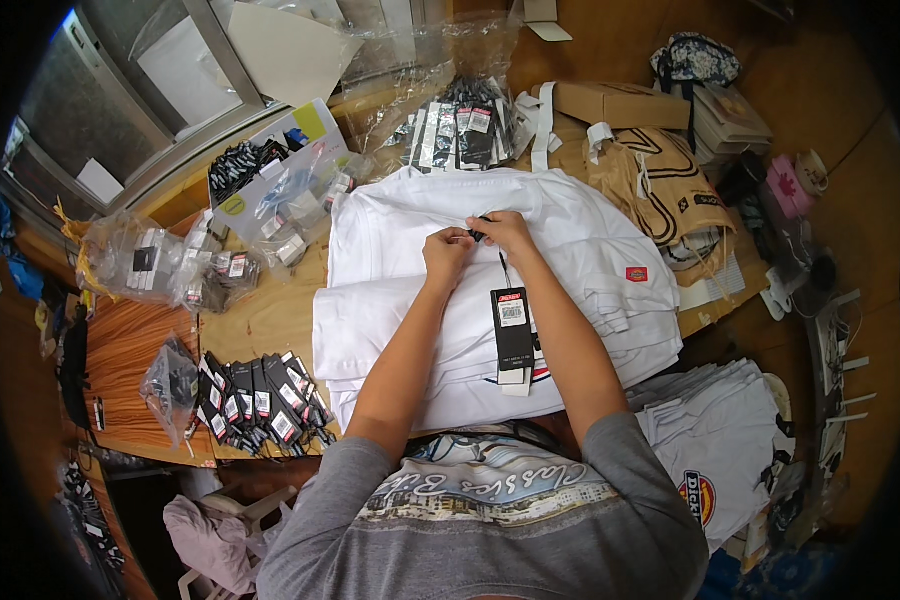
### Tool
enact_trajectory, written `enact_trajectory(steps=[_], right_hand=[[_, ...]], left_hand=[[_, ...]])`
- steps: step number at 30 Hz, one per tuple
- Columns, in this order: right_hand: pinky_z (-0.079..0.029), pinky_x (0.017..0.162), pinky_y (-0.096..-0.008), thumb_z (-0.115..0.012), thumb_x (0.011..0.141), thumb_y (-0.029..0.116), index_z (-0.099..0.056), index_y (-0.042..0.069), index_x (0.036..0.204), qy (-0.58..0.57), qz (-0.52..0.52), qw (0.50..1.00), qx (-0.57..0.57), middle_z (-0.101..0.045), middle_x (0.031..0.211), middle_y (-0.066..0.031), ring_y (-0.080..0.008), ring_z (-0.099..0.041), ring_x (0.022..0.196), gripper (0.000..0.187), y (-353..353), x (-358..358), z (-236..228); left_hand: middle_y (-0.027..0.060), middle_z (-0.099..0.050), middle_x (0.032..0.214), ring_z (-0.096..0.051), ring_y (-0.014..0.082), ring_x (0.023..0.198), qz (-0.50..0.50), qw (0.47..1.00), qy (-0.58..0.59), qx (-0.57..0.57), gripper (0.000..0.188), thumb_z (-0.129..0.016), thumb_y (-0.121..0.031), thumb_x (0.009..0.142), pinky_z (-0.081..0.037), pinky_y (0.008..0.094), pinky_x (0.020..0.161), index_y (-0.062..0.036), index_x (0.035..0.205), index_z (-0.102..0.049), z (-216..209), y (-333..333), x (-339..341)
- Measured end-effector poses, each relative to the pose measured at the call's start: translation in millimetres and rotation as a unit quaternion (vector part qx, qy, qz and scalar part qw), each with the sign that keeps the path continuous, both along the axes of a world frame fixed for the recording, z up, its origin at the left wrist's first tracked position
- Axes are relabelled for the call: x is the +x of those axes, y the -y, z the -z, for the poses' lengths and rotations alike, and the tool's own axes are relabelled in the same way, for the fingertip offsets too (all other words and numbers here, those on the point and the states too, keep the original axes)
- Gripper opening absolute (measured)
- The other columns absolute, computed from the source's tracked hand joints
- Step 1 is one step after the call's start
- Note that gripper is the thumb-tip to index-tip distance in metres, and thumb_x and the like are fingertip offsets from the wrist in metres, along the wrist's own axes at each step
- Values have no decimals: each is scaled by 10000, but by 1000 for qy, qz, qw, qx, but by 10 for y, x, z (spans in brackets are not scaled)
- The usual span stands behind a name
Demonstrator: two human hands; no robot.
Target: The person repeatedly picks up white t-shirts, attaches tags to the collar area, and stacks them on a table. The person also handles plastic packaging and cardboard inserts, placing them aside or into a bag.
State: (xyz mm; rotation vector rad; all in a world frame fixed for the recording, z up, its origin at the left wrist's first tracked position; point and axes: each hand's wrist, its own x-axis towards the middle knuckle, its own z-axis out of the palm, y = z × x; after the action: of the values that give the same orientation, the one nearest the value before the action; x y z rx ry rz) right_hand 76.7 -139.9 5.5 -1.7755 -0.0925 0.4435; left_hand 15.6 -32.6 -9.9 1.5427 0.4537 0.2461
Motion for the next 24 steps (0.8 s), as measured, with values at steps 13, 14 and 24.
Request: enact_trajectory(steps=[13,14,24], right_hand=[[-348,464,-222,-632,702,156,-589,-11,647,-56,148,974,164,-553,584,-36,-96,-446,484,181,-30,64,283],[-354,491,-218,-629,711,178,-592,-3,660,-55,97,981,159,-555,593,-37,-99,-453,496,191,4,57,238],[-372,572,-208,-615,735,241,-605,17,719,-42,-113,991,66,-560,633,-16,-87,-467,569,224,152,27,54]], left_hand=[[8,-517,584,-386,48,468,49,997,-50,-27,41,-555,4,694,-270,184,415,10,719,-586,-81,65,45],[8,-518,588,-387,49,467,43,998,-28,-42,41,-557,2,698,-275,182,417,9,726,-585,-29,38,27],[22,-543,613,-426,66,488,3,969,61,-241,60,-560,-16,724,-350,187,460,18,766,-587,74,-35,33]])
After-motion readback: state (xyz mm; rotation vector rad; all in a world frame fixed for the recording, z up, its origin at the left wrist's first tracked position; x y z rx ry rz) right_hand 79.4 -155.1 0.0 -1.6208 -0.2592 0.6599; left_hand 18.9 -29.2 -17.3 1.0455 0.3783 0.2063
